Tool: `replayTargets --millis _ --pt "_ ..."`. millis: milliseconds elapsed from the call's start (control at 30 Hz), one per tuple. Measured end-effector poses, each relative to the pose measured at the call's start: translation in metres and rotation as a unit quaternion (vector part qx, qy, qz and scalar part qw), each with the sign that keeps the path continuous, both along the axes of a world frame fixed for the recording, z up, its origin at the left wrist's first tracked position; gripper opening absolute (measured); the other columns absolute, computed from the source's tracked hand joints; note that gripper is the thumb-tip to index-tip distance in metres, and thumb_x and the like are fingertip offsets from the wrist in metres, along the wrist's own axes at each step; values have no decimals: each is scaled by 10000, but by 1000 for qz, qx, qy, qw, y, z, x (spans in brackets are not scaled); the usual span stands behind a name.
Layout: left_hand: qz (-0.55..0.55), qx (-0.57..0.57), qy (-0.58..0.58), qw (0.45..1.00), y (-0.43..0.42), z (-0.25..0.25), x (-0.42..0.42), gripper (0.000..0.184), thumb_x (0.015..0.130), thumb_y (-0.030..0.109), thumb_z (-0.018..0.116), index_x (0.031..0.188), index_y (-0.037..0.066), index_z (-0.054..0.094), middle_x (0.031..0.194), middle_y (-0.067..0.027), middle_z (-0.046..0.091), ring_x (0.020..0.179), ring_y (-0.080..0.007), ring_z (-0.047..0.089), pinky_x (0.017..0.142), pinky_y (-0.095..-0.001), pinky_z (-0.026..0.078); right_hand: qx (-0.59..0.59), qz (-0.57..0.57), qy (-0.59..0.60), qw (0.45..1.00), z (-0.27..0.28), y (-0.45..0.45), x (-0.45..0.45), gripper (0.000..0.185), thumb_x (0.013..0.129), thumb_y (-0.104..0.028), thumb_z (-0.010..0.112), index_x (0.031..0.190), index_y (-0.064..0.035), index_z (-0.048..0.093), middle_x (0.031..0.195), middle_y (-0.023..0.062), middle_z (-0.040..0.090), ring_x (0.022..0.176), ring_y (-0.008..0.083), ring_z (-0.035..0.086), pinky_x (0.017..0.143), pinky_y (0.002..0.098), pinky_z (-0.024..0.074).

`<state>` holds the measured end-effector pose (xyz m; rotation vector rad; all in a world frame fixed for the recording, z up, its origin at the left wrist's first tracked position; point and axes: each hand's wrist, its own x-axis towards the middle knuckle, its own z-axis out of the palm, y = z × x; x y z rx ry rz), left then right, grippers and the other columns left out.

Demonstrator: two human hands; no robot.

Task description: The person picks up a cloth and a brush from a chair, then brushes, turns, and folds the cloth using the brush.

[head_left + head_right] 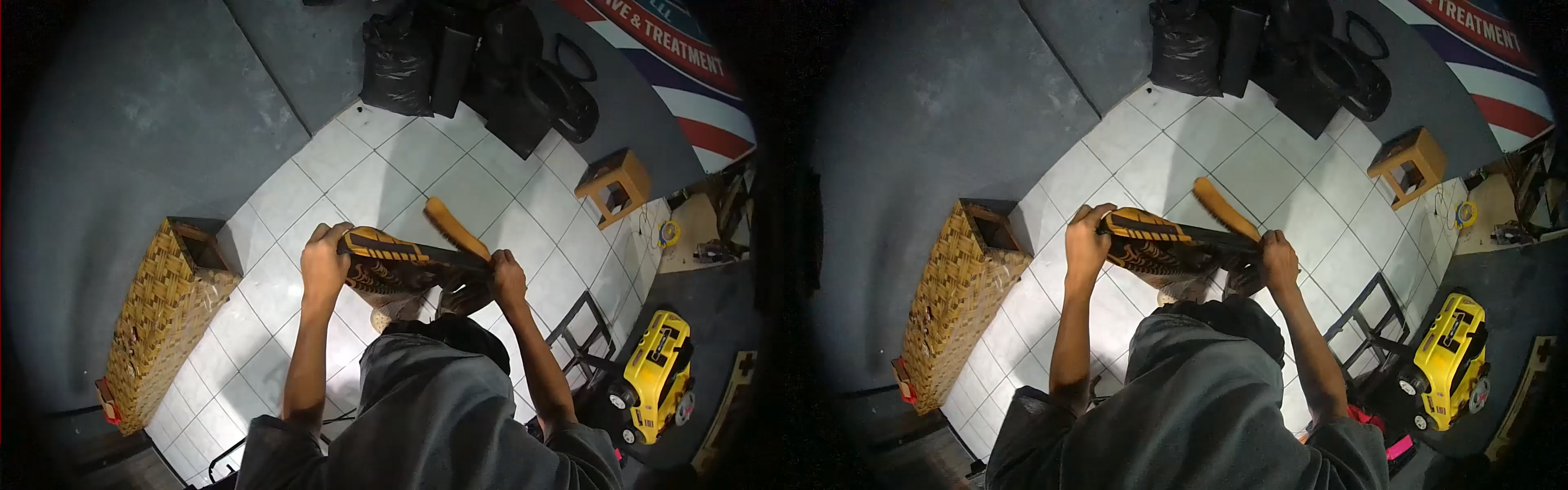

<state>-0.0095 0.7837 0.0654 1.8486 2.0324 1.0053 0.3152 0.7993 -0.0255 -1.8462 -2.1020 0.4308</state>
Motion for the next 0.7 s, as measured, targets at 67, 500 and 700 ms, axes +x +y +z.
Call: replayTargets --millis 67,500,700 --pt "-15 -4 31 999 5 -10 -10 413 568 -116 489 929 29 628 778 -172 545 720 -343 552 674 -386 453 42 0 6 999 11 18 -1 248 635 5 560 871 -15 484 804 169 533 760 381 548 649 444 455" --pt "-66 111 2 992 -35 -42 35 461 658 27 498 1117 -5 540 1220 -173 494 1218 -328 372 1010 -471 259 213 63 110 969 1 -24 -31 300 875 -143 378 1130 -20 479 993 229 534 878 380 547 694 423 449" --pt "-198 -395 -41 896 -134 -191 -23 323 646 -25 485 944 16 604 964 -198 597 961 -303 554 839 -356 419 -345 242 6 907 -75 -74 38 416 686 -142 561 1059 40 534 962 264 583 897 379 579 744 450 463"
